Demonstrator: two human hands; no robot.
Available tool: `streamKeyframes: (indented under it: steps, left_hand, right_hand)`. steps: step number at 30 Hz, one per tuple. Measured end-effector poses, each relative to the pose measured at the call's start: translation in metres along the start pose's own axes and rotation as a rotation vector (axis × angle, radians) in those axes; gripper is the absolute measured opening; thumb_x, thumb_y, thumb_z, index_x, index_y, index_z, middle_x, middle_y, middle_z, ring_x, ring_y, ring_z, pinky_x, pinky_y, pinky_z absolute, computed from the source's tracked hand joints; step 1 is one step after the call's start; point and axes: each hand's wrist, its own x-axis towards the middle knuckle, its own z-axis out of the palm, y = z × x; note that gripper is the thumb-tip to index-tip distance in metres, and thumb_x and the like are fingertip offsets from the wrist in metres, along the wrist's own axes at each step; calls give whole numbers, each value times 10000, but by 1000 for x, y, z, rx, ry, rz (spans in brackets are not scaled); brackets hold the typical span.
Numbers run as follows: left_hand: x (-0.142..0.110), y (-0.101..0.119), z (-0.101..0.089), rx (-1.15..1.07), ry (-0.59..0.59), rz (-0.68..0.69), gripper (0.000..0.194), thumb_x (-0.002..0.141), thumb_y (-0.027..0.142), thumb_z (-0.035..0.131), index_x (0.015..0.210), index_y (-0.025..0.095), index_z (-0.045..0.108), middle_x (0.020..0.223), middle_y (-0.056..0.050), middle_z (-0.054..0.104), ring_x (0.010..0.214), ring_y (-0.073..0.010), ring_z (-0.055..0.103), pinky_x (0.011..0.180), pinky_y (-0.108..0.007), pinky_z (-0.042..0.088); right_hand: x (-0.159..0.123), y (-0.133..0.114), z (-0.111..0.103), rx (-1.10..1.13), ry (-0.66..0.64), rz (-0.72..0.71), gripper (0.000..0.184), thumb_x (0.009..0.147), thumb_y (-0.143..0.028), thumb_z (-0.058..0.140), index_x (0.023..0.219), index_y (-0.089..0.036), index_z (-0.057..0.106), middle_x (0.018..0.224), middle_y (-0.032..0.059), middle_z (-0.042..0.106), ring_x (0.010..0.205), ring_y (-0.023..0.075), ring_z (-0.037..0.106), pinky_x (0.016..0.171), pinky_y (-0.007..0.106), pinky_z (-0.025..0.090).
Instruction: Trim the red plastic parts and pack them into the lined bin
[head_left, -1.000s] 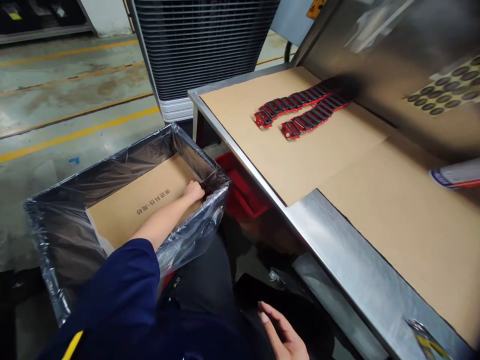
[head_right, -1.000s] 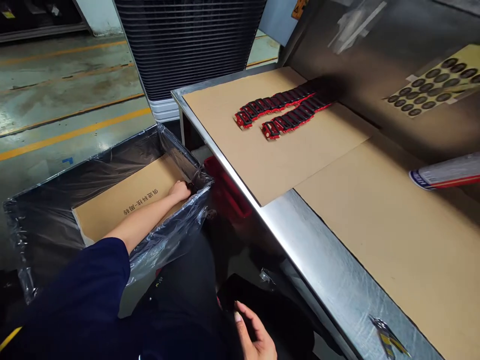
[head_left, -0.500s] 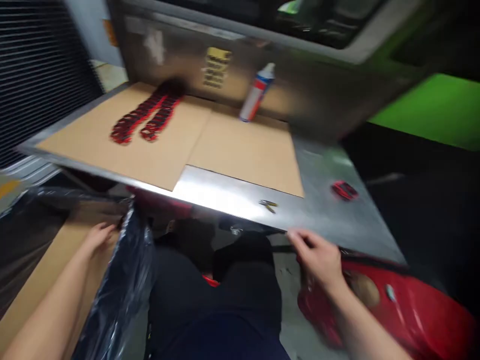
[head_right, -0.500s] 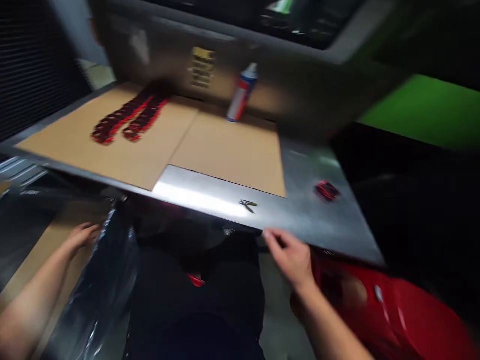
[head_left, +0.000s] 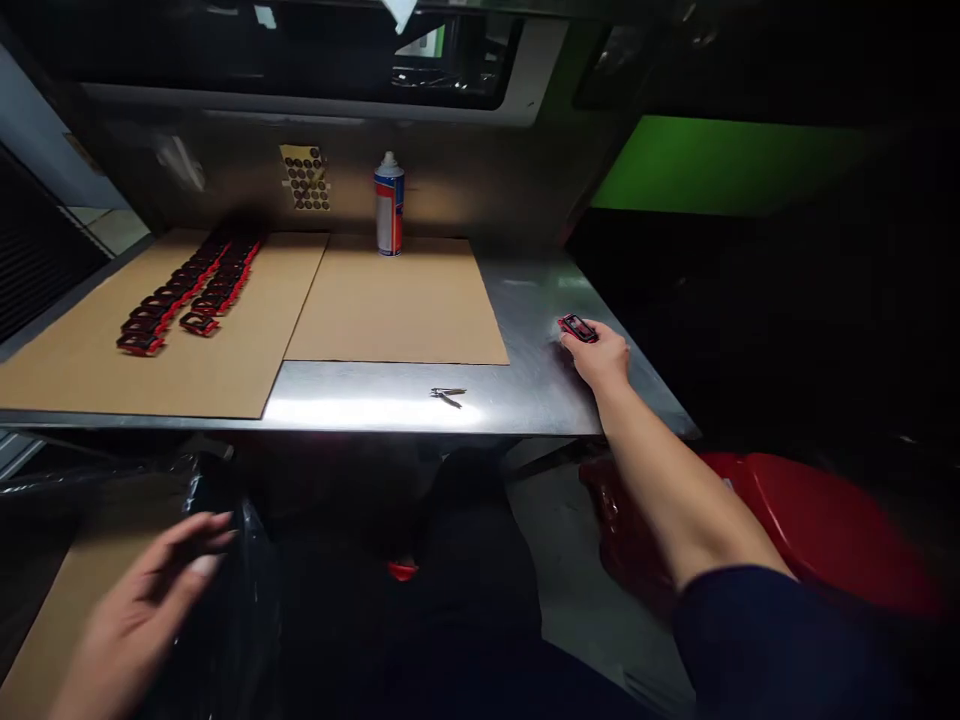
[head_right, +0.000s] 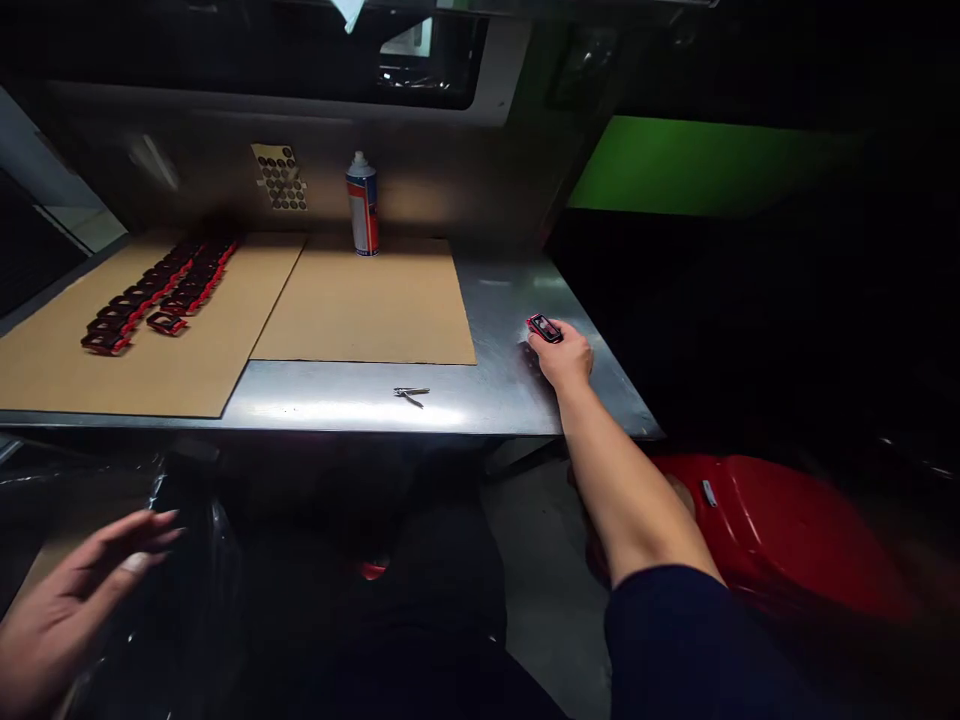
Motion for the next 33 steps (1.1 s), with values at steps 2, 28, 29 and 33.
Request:
streamKeyframes:
  steps: [2,28,29,33]
  left_hand:
    - [-24,28,62,-245,-151,-62,540,850,559,722,1297,269,637,1336,-108,699,1167,-319,713,1000,-470,600]
    - [-84,34,159,-953,-189,-580,306,767,378,647,995,175,621,896,-40,721,706,-174,692,636,-296,568]
    - [-83,34,157,-947,-188,-563,277,760,384,660,940,179,608,891,-33,717,646,-151,664,598,-282,553]
    - [-86,32,152,-911,-351,-531,348,764,467,733,851,188,544,719,14,664,453,-99,554,448,-230,462]
  right_hand:
    - [-54,-17,4,64,-5,-146,514,822,-412,700,1291,-204,703,1182,99,752,1080,288,708,1026,448,533]
    - [-334,-63,8,791,-1093,-572,815,703,-181,767,1473,-260,512,1432,113,620,1398,326,535,1166,533,464]
    - [-332,-62,7,796,-1108,-543,807,707,-183,762,1471,-262,514,1437,110,619,1387,320,548,1170,525,460]
    - [-329,-59,5,838,-1213,-384,796,702,-148,735,1460,-270,528,1454,86,614,1343,289,598,1179,473,456]
